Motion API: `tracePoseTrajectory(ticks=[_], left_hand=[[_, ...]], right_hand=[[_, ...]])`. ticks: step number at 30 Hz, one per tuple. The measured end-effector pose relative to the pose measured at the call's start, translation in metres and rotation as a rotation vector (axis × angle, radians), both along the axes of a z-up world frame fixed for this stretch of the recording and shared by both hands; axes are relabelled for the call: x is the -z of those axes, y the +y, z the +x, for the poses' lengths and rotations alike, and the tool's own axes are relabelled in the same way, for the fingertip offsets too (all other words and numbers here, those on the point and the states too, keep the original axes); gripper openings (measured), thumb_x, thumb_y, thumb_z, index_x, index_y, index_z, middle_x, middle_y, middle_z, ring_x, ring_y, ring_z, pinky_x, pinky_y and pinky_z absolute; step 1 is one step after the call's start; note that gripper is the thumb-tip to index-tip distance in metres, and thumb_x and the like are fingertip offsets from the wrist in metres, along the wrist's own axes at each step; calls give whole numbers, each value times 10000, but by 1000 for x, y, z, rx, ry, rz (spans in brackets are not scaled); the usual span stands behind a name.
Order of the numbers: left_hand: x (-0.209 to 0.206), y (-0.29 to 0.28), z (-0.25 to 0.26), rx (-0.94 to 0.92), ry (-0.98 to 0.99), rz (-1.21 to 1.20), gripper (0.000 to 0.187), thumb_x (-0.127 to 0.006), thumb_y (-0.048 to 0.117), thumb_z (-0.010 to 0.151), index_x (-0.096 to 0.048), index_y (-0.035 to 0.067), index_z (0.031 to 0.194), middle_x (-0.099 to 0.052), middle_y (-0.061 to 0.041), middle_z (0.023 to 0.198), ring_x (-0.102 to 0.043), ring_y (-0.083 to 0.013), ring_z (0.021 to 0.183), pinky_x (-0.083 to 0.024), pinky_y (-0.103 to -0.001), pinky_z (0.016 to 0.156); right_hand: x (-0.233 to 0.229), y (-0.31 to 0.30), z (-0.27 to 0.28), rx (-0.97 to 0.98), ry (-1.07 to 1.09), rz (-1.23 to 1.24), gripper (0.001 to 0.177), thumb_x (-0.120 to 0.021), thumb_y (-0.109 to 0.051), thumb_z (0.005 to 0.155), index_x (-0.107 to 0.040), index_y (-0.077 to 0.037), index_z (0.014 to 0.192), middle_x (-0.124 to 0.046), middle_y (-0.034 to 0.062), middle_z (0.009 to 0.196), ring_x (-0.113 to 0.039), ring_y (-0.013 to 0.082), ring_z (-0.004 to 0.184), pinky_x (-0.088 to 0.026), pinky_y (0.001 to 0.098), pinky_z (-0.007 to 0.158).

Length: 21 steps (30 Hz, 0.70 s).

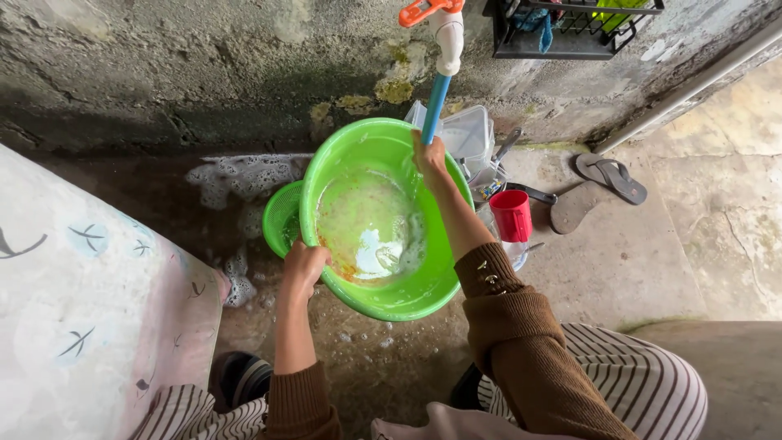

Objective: Washing various kitchen utensils and containers with soap and water at a low-mounted tap.

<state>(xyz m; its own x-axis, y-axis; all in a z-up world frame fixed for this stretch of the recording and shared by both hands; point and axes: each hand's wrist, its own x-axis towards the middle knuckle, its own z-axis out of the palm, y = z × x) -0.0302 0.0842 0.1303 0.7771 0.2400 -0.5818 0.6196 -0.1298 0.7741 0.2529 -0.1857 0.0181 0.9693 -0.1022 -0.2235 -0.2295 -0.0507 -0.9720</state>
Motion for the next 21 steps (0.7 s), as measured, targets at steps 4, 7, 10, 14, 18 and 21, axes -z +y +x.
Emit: tracePoseTrajectory(ticks=[4, 7, 10, 14, 18, 21], left_hand=[[0, 2, -1, 6, -29, 21, 678, -608, 46, 671, -539, 14, 1345, -685, -205, 1147, -664, -338, 1022, -513, -419, 909], [-5, 4, -5, -3, -43, 57, 599, -624, 85, 657, -620, -25, 1246, -714, -220, 1080, -676, -349, 977, -526, -428, 880], [-13, 7, -6, 30, 35, 122, 529, -640, 143, 685, -673, -62, 1172, -725, -248, 1065, -701, -361, 971, -544, -431, 874], [-38, 10, -14, 93, 147, 241, 484, -639, 231, 761, -702, -77, 1129, -711, -271, 1109, -706, -369, 1034, -541, -429, 902], [-78, 9, -26, 102, 220, 205, 494, -596, 254, 797, -660, -33, 1193, -699, -248, 1160, -733, -361, 1022, -594, -435, 848], [-46, 17, -23, 16, 213, -5, 525, -592, 239, 797, -621, -25, 1250, -664, -224, 1218, -731, -346, 987, -663, -476, 735]], right_hand=[[-35, -8, -40, -85, -174, -651, 327, -655, -437, 1019, -692, -122, 940, -595, 47, 718, -546, 219, 620, -401, 383, 545], [-63, -26, -89, -137, -428, -1186, 215, -664, -370, 895, -739, -203, 1006, -705, 119, 916, -660, 320, 823, -500, 466, 687], [-60, -63, -134, -42, -433, -1411, 407, -738, -263, 734, -669, -169, 1123, -664, 201, 1138, -626, 391, 1059, -527, 555, 823], [-9, -114, -172, -385, 305, -935, 559, -742, -302, 849, -550, -152, 1352, -710, 213, 1052, -712, 362, 874, -614, 489, 720], [-10, -117, -202, -475, 572, -643, 442, -692, -198, 899, -636, -153, 1336, -751, 191, 912, -709, 269, 627, -614, 383, 541], [2, -134, -201, -378, 357, -719, 362, -675, -189, 901, -690, -161, 1262, -770, 138, 953, -752, 228, 681, -649, 375, 629]])
